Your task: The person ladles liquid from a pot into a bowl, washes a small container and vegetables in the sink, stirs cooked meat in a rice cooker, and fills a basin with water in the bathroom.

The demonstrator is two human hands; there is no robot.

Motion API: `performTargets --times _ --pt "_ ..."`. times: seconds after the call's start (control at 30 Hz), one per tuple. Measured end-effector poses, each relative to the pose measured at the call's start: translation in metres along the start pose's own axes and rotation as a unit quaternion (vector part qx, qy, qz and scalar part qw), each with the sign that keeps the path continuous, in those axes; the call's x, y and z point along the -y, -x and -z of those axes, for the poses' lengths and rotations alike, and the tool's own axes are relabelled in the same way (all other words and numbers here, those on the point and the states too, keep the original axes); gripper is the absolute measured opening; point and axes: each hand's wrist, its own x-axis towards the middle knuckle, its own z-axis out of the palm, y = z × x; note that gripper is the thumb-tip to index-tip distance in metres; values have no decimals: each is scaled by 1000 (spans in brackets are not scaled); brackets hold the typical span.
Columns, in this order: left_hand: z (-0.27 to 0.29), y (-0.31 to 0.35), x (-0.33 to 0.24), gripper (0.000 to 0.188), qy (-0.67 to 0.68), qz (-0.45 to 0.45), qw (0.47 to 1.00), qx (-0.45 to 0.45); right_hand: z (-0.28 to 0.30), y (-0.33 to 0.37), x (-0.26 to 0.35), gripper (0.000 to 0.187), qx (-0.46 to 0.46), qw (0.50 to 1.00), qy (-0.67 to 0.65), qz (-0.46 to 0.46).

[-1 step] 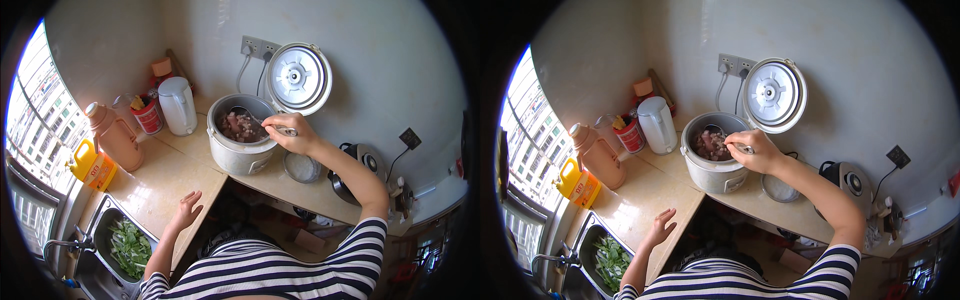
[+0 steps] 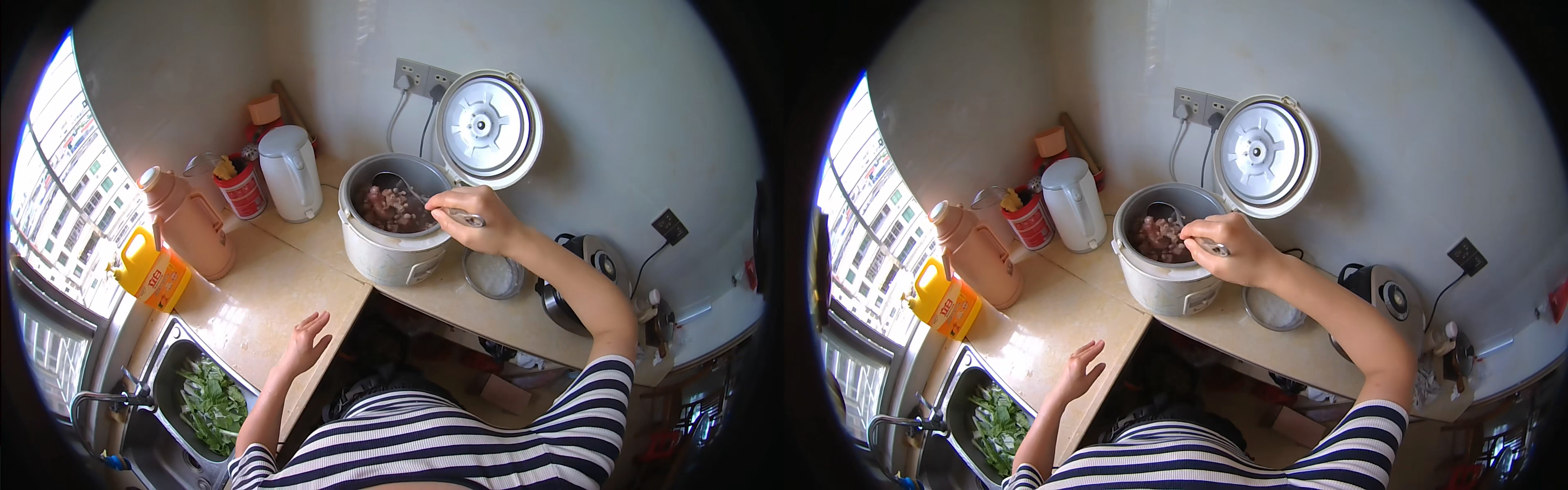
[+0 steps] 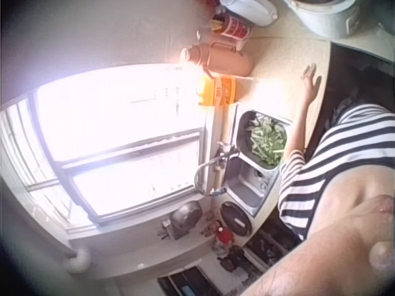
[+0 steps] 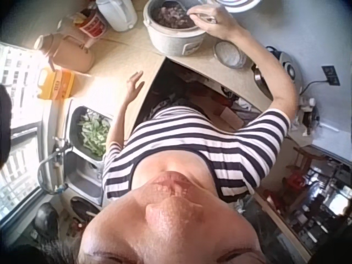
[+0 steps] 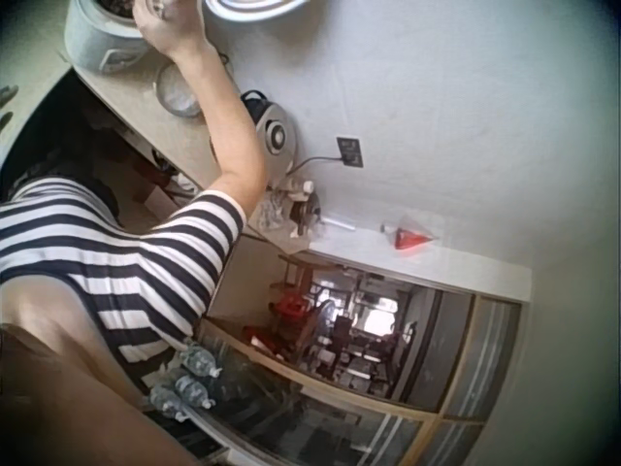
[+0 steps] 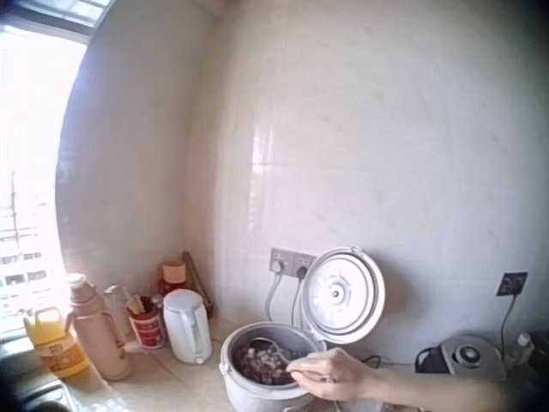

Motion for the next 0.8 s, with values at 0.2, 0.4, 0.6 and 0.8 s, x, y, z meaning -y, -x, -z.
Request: performTargets --times 0.2,0.4,0.6,0.8 --pt "3 -2 -3 47 1 -1 1000 -1 13 -17 40 8 64 992 70 86" --pt "5 -1 -3 47 -3 -2 1000 9 -9 -11 36 7 85 995 -25 47" --pt "5 -5 -3 48 -9 0 1000 13 -38 11 1 8 121 991 30 55" --pt "5 -6 -6 48 -7 0 1000 10 -36 25 1 7 77 986 114 90"
